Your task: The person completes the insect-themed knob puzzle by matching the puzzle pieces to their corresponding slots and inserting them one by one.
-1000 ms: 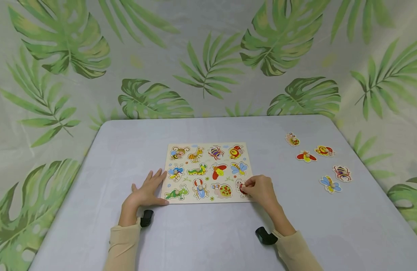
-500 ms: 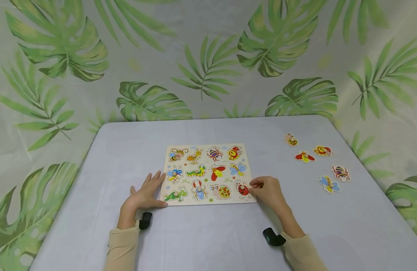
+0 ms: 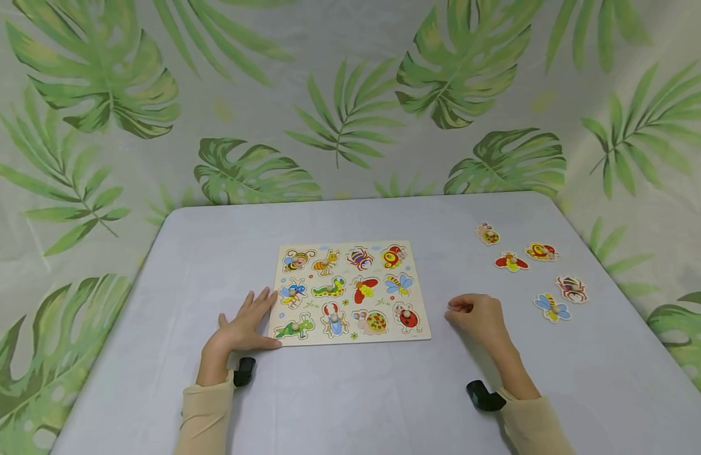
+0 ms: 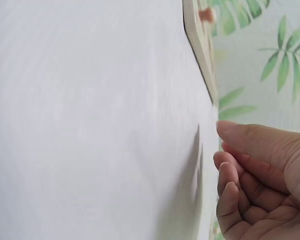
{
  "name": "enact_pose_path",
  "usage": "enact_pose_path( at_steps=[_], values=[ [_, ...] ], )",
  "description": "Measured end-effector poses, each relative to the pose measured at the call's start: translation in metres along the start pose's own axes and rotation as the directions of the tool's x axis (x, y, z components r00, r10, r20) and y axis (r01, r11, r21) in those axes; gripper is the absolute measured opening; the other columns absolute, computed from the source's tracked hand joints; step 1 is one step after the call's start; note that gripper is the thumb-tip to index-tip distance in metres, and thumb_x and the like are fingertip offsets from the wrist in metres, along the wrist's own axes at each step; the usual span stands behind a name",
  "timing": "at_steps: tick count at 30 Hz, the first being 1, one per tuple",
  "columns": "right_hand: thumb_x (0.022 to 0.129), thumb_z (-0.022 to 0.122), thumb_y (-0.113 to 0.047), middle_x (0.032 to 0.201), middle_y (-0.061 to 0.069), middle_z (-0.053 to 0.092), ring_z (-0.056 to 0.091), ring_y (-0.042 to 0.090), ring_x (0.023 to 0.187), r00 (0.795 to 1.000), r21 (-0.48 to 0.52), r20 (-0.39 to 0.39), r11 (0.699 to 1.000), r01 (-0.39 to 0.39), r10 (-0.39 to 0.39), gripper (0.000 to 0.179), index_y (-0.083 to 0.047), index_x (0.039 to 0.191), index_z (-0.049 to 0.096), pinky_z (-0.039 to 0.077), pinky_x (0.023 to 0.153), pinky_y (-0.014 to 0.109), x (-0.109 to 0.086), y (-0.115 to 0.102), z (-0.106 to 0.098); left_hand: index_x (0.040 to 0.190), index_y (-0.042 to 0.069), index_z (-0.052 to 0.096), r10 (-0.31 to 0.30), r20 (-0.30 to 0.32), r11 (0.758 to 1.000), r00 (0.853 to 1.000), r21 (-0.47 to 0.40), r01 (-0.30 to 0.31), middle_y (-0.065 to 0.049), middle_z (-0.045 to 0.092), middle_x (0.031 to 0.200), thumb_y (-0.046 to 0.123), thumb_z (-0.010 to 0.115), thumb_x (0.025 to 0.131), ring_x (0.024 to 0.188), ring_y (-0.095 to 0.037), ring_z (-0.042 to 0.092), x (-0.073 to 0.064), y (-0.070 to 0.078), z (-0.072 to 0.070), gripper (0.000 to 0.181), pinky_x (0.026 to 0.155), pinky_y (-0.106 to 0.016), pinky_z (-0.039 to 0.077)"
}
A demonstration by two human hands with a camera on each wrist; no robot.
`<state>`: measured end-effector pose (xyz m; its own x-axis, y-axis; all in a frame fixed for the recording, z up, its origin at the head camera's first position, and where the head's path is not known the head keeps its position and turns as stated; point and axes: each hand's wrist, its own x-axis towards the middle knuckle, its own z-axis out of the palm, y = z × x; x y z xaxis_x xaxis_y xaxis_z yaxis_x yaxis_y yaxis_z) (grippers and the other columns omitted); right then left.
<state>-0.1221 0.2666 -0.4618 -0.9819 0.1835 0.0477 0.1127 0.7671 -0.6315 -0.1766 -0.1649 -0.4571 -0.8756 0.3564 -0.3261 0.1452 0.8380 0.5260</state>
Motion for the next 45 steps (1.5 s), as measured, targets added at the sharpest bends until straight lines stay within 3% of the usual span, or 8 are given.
enact_pose_path(
  at_steps=[12,19,28,31,33,35,38,45],
  values=[
    [0.082,0.069,-0.013,0.086,0.018,0.071,0.057,0.016,0.071,0.995,-0.036,-0.075,0.997,-0.069,0.066,0.021,0.002,0.096,0.071,0.043,0.056,0.014,0.0,0.047,-0.033,0.151,0.014,0.018,-0.002,0.002,1.0,1.0,0.002,0.002,-0.013,0.006,0.16,0.033,0.079,0.072,0.146,-0.041,-0.004,-0.001,0.001,0.0,0.102,0.096,-0.081,-0.009],
    [0.082,0.069,-0.013,0.084,0.018,0.071,0.051,0.007,0.067,0.984,-0.044,-0.144,0.992,-0.114,0.107,0.022,0.003,0.097,0.071,0.04,0.054,0.015,0.005,0.067,-0.048,0.151,0.015,0.018,-0.002,-0.004,1.0,1.0,-0.006,0.002,-0.012,0.006,0.16,0.033,0.079,0.071,0.146,-0.04,-0.004,0.0,-0.001,0.002,0.102,0.096,-0.081,-0.009],
    [0.082,0.07,-0.015,0.083,0.019,0.072,0.041,-0.015,0.057,0.962,-0.052,-0.234,0.986,-0.157,0.141,0.024,0.003,0.096,0.071,0.038,0.051,0.012,-0.003,0.09,-0.065,0.15,0.013,0.019,-0.002,-0.008,1.0,1.0,-0.017,0.002,-0.013,0.007,0.16,0.031,0.08,0.07,0.146,-0.041,-0.004,-0.002,0.001,0.001,0.102,0.096,-0.081,-0.01],
    [0.081,0.071,-0.016,0.075,0.012,0.073,0.04,-0.017,0.054,0.95,-0.045,-0.26,0.98,-0.192,0.174,0.025,0.004,0.096,0.071,0.036,0.051,0.012,-0.006,0.096,-0.072,0.15,0.013,0.019,0.001,-0.009,1.0,1.0,-0.011,-0.001,-0.014,0.007,0.16,0.032,0.08,0.07,0.146,-0.041,-0.004,-0.002,0.001,0.0,0.102,0.096,-0.081,-0.009],
    [0.08,0.072,-0.018,0.064,-0.005,0.07,0.039,-0.019,0.053,0.939,-0.03,-0.277,0.975,-0.219,0.203,0.027,0.004,0.097,0.071,0.035,0.051,0.013,-0.008,0.099,-0.077,0.15,0.013,0.019,0.003,-0.009,1.0,1.0,-0.006,-0.003,-0.014,0.008,0.159,0.032,0.08,0.07,0.146,-0.041,-0.003,-0.002,0.001,0.001,0.102,0.096,-0.082,-0.008],
    [0.08,0.072,-0.019,0.053,-0.025,0.059,0.038,-0.02,0.052,0.928,-0.013,-0.291,0.969,-0.246,0.231,0.03,0.005,0.099,0.07,0.035,0.052,0.014,-0.01,0.103,-0.083,0.15,0.013,0.02,0.004,-0.01,1.0,1.0,-0.005,-0.004,-0.014,0.008,0.159,0.033,0.08,0.07,0.146,-0.042,-0.003,-0.003,0.002,0.001,0.102,0.096,-0.082,-0.008],
    [0.081,0.071,-0.02,0.047,-0.044,0.038,0.035,-0.022,0.053,0.91,0.024,-0.306,0.958,-0.286,0.279,0.034,0.006,0.102,0.069,0.033,0.058,0.017,-0.012,0.11,-0.09,0.15,0.012,0.021,0.004,-0.014,1.0,1.0,-0.006,-0.004,-0.014,0.009,0.159,0.033,0.08,0.069,0.146,-0.042,-0.002,-0.004,0.003,0.001,0.102,0.096,-0.082,-0.007],
    [0.083,0.069,-0.026,0.045,-0.04,0.038,0.035,-0.019,0.055,0.871,0.084,-0.297,0.919,-0.385,0.392,0.041,0.008,0.107,0.066,0.03,0.063,0.022,-0.013,0.129,-0.097,0.15,0.012,0.021,0.001,-0.014,1.0,1.0,0.002,-0.001,-0.014,0.009,0.159,0.033,0.08,0.069,0.146,-0.042,-0.001,-0.006,0.005,0.0,0.103,0.096,-0.082,-0.006]
  ],
)
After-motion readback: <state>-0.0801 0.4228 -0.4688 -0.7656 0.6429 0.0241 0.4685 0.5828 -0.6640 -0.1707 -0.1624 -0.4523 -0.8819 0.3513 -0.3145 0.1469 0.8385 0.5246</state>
